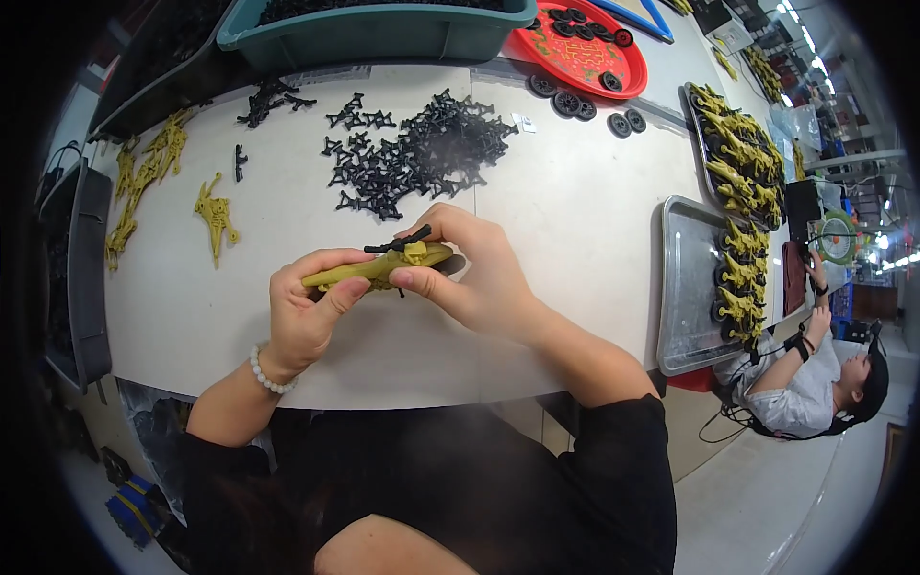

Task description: The person assembles a toy motorcycle by hand, connecting toy wheels to a toy motorcycle frame.

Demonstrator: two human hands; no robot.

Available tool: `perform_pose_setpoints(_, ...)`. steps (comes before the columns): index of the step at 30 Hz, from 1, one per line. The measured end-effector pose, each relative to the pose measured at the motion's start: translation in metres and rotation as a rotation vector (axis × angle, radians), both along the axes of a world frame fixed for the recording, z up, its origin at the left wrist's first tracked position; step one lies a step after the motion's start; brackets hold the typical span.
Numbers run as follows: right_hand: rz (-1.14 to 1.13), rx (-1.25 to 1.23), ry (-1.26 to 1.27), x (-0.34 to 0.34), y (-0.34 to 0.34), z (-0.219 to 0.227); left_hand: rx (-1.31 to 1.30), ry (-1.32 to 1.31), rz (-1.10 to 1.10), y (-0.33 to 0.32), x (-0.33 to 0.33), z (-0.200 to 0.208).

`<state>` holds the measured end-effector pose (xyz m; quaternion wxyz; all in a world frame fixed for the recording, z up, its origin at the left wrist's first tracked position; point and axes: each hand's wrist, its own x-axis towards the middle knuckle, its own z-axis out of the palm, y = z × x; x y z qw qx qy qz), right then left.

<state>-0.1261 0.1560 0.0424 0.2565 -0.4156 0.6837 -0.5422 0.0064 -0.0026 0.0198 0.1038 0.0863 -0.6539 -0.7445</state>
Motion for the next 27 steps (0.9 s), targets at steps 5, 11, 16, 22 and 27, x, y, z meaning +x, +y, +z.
perform_pose_setpoints(5,-0.038,0.153,-0.431,-0.006,0.001,0.010,0.122,-0.155,-0.082,-0.011,-0.006,0.010)
perform_pose_setpoints(11,0.057,0.054,0.155,0.004,0.001,0.011,-0.025,-0.291,-0.322,-0.010,-0.006,0.021)
perform_pose_setpoints(16,-0.005,-0.114,0.073,0.007,0.000,0.016,0.028,-0.047,-0.091,-0.001,-0.001,0.009)
perform_pose_setpoints(22,0.046,-0.168,0.226,0.005,0.000,0.009,-0.238,0.016,-0.102,-0.002,-0.005,0.006)
perform_pose_setpoints(27,0.020,-0.061,-0.323,0.002,0.003,0.008,0.178,-0.116,-0.153,0.002,-0.002,0.004)
